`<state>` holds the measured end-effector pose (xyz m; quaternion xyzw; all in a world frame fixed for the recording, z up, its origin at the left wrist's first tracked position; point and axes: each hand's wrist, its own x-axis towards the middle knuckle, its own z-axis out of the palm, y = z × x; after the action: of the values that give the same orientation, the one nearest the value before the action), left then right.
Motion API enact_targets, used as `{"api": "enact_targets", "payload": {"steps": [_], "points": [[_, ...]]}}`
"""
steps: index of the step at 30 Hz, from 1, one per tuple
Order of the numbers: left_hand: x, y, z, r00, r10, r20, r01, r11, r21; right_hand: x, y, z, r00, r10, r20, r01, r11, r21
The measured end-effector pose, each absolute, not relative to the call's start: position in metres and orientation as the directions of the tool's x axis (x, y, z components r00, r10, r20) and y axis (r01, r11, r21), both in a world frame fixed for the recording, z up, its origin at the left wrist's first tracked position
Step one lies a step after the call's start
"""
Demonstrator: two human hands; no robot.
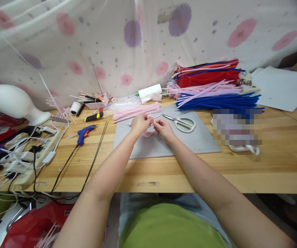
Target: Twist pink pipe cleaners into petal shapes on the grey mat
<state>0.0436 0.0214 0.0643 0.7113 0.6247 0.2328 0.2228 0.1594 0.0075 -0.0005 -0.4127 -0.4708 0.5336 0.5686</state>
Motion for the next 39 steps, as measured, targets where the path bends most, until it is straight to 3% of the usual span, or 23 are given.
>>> {"api": "enact_targets", "payload": {"steps": [5,10,18,23,29,34,39], "points": [[0.043,0.026,0.065,0.152,0.985,0.085,0.778,-0.172,0.605,0.153,0.008,-0.002,0.066,0.998,0.007,-0.338,0.029,-0.941],[0.045,0.028,0.059,0.168,0.983,0.068,0.701,-0.168,0.694,0.155,0.008,0.002,0.0,0.999,-0.034,-0.447,-0.03,-0.894],[0.048,0.035,0.049,0.088,0.995,0.05,0.619,-0.094,0.78,0.155,0.009,0.001,0.041,0.999,0.011,-0.371,0.025,-0.928],[0.042,0.032,0.055,0.14,0.984,0.114,0.665,-0.178,0.725,0.155,0.007,0.002,0.027,0.999,0.017,-0.355,0.025,-0.935],[0.039,0.023,0.071,0.175,0.976,0.126,0.756,-0.215,0.618,0.163,0.003,0.008,-0.125,0.987,-0.104,-0.423,-0.148,-0.894],[0.041,0.02,0.074,0.146,0.975,0.165,0.82,-0.213,0.532,0.163,0.004,0.005,-0.073,0.995,-0.071,-0.31,-0.09,-0.946],[0.043,0.02,0.073,0.163,0.972,0.168,0.83,-0.227,0.51,0.163,0.006,0.001,-0.118,0.993,-0.026,-0.393,-0.07,-0.917]]}}
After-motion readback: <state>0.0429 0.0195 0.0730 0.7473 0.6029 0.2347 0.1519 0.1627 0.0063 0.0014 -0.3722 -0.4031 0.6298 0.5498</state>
